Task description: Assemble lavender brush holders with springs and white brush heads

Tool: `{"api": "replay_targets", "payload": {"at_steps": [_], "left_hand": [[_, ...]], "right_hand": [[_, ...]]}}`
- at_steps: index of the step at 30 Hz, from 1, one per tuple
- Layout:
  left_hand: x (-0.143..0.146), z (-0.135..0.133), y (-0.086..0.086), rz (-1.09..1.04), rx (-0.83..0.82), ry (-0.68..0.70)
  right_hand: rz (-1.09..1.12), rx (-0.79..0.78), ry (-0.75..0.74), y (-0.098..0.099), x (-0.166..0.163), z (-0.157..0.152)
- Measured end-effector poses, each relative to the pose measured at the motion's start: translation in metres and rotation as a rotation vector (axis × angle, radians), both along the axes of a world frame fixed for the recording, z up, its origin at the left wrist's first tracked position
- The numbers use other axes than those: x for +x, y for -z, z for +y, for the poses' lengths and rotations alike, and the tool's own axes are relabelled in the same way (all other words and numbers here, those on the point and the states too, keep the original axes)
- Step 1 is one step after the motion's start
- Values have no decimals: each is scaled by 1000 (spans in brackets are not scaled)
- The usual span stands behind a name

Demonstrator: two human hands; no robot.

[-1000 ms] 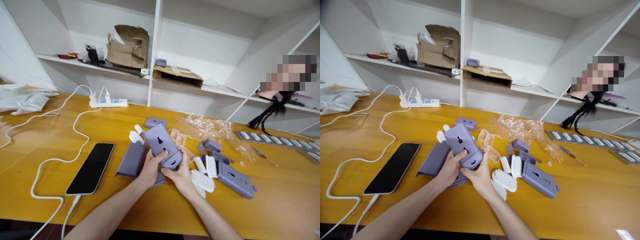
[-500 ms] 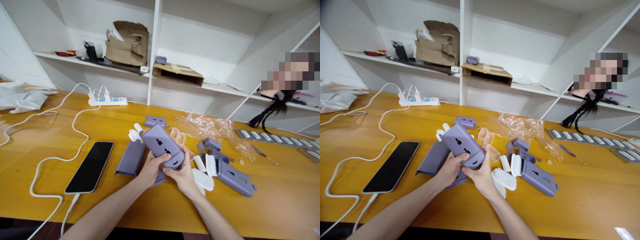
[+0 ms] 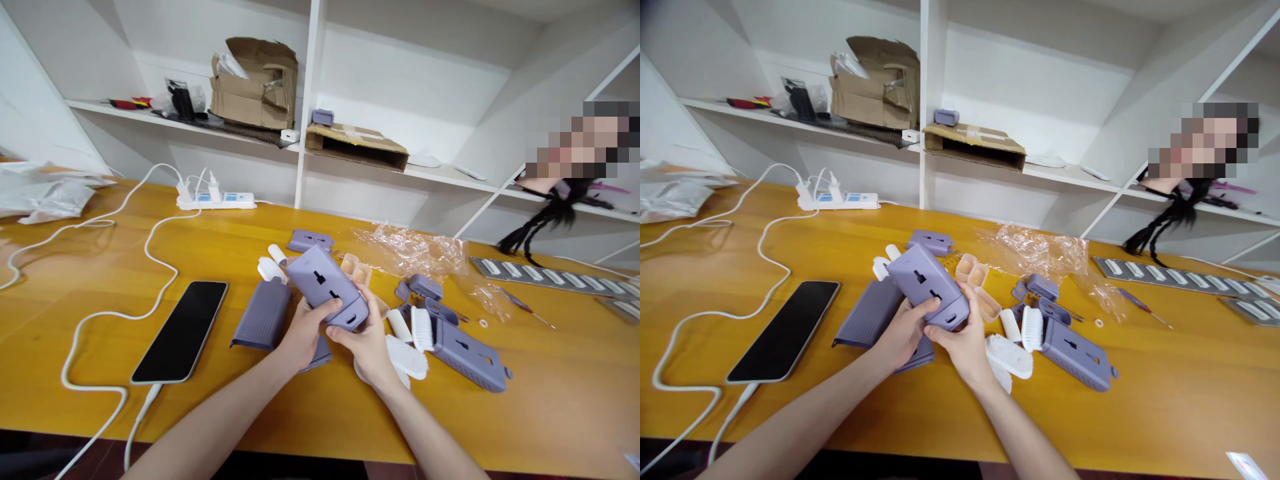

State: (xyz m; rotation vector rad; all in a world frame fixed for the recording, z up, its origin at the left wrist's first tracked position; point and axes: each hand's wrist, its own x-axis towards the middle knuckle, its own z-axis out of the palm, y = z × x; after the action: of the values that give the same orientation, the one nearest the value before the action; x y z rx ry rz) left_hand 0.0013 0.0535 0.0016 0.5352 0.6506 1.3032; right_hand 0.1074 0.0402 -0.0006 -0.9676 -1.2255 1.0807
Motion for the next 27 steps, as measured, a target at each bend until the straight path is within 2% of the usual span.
{"api": "replay_targets", "payload": {"at_steps": [6,9,14,20,27], "left_hand": [[-5,8,-6,27,-42,-127],[-16,13,-10,156,4,-69],[-36,15,-18,271,-7,47],[-34,13,-20,169,-5,-13],[-28,11,-13,130,0,-13]], "right_hand": [[-5,29,50,6,3,0],[-14,31,53,4,4,-3],[-74,42,43,2,4,-6],[-149,65,37,2,5,-5],[-110,-42,2,1,4,-7]]}}
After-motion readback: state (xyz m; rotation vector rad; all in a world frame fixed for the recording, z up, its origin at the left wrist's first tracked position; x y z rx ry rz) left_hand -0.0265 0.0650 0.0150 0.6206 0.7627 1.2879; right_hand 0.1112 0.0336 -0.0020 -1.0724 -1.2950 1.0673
